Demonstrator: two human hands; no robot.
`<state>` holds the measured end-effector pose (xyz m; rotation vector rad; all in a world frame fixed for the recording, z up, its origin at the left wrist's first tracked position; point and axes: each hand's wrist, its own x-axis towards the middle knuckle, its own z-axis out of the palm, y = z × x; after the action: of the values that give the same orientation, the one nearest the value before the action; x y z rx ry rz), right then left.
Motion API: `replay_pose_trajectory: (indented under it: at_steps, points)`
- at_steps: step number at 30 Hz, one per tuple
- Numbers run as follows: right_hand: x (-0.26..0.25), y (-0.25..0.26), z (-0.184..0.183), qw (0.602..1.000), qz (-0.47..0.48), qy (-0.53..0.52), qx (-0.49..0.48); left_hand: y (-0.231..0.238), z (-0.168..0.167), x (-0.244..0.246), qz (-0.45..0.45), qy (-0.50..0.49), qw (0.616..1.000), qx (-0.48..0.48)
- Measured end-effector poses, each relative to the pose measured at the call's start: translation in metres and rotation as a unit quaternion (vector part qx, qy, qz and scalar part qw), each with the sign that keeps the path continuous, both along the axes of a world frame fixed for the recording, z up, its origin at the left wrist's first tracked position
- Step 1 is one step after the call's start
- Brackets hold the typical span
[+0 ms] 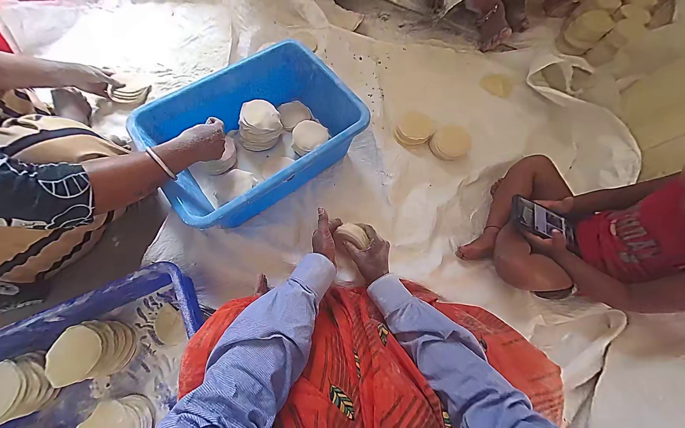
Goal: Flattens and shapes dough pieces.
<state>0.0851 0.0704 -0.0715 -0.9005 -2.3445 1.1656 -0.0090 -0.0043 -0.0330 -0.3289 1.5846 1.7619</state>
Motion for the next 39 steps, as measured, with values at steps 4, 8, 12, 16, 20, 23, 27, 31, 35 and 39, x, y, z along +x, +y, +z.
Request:
replay_pose_trajectory:
  at_steps: [4,8,12,16,20,23,27,31,35,39]
  points:
    - [0.0,-0.003,-0.003,0.997,-0.022,0.068,0.024,-0.003,0.002,-0.001,0.003,-0.002,1.0,-0.008]
    - [-0.002,-0.001,-0.003,1.0,0.004,0.03,0.006,0.001,0.001,0.0,0.001,0.009,1.0,-0.003]
    - [0.0,-0.006,-0.002,0.996,-0.006,0.081,0.019,0.0,0.004,0.0,0.014,-0.001,1.0,0.004]
    - [-0.003,0.0,-0.006,0.999,-0.005,0.05,0.011,0.001,0.002,0.0,0.019,0.01,1.0,0.009]
    - [0.0,-0.004,-0.001,0.999,-0.005,0.037,0.007,0.0,0.005,0.001,0.005,0.01,1.0,0.002]
    - [-0.002,0.0,-0.005,0.998,-0.008,0.058,0.012,-0.001,0.008,0.001,-0.006,0.019,1.0,-0.007]
    - [0.0,-0.003,-0.008,0.997,-0.002,0.079,-0.005,-0.001,0.007,0.001,0.004,0.01,1.0,0.002]
    - [-0.001,-0.004,-0.011,0.997,-0.009,0.079,0.014,-0.002,0.008,0.0,0.009,0.014,1.0,-0.003]
    - [0.0,-0.003,-0.01,0.998,-0.003,0.055,0.01,0.001,0.005,0.001,0.007,0.008,1.0,0.005]
    - [0.002,-0.003,-0.015,0.995,-0.019,0.099,0.02,-0.003,0.008,0.001,0.007,0.017,1.0,0.011]
